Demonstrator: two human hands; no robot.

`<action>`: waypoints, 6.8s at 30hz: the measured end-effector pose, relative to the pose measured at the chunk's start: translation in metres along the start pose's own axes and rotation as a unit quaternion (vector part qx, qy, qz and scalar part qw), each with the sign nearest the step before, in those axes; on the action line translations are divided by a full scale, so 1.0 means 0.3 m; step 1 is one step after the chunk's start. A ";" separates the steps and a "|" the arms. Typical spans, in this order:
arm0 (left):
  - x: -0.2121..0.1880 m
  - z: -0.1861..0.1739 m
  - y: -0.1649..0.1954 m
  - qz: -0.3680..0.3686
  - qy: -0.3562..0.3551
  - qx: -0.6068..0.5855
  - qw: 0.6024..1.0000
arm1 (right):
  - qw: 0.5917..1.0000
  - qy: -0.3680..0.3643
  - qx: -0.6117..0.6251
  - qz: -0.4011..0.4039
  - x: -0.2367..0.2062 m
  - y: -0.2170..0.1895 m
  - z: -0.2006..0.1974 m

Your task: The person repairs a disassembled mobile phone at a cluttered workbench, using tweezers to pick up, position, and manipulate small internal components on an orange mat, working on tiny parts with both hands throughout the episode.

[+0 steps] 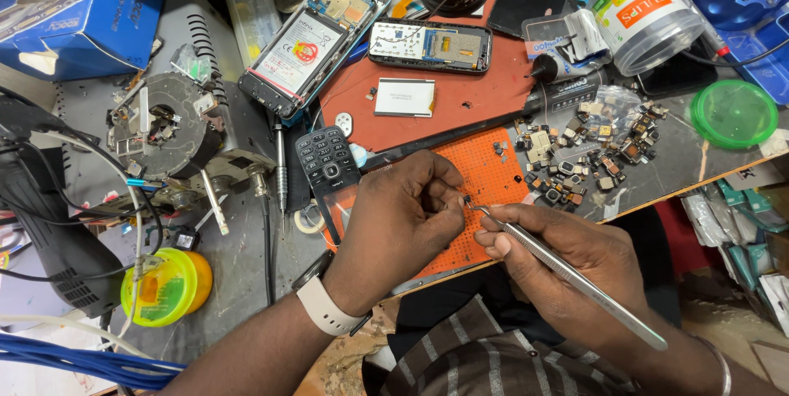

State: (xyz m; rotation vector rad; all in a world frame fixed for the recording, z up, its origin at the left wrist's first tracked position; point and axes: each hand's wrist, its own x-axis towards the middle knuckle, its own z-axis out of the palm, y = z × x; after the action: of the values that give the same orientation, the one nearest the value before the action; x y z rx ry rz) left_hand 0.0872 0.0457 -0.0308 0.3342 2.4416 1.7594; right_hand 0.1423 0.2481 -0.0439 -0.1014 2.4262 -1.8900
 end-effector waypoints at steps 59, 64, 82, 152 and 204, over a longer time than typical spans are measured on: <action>0.005 -0.001 -0.024 -0.040 0.008 -0.039 0.998 | 0.996 -0.059 0.058 -0.031 -0.019 0.041 -0.094; 0.007 -0.001 -0.031 -0.037 0.028 -0.103 0.994 | 0.997 -0.009 -0.005 -0.070 0.016 0.025 -0.052; -0.025 -0.085 0.037 0.042 -0.008 0.236 0.971 | 0.906 -0.107 -0.325 -0.249 0.188 -0.023 0.017; 0.118 -0.127 -0.026 -0.052 -0.149 -0.127 0.979 | 0.992 -0.019 0.122 -0.031 0.061 0.131 -0.145; 0.101 -0.024 -0.013 -0.073 -0.044 -0.094 0.992 | 0.976 0.013 -0.030 -0.216 0.070 0.080 -0.033</action>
State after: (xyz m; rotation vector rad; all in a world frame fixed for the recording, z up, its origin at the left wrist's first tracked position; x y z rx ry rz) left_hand 0.0560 0.0453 -0.0311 0.2042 2.1609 1.8495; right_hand 0.1202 0.2617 -0.0650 -0.6629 2.6442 -1.9748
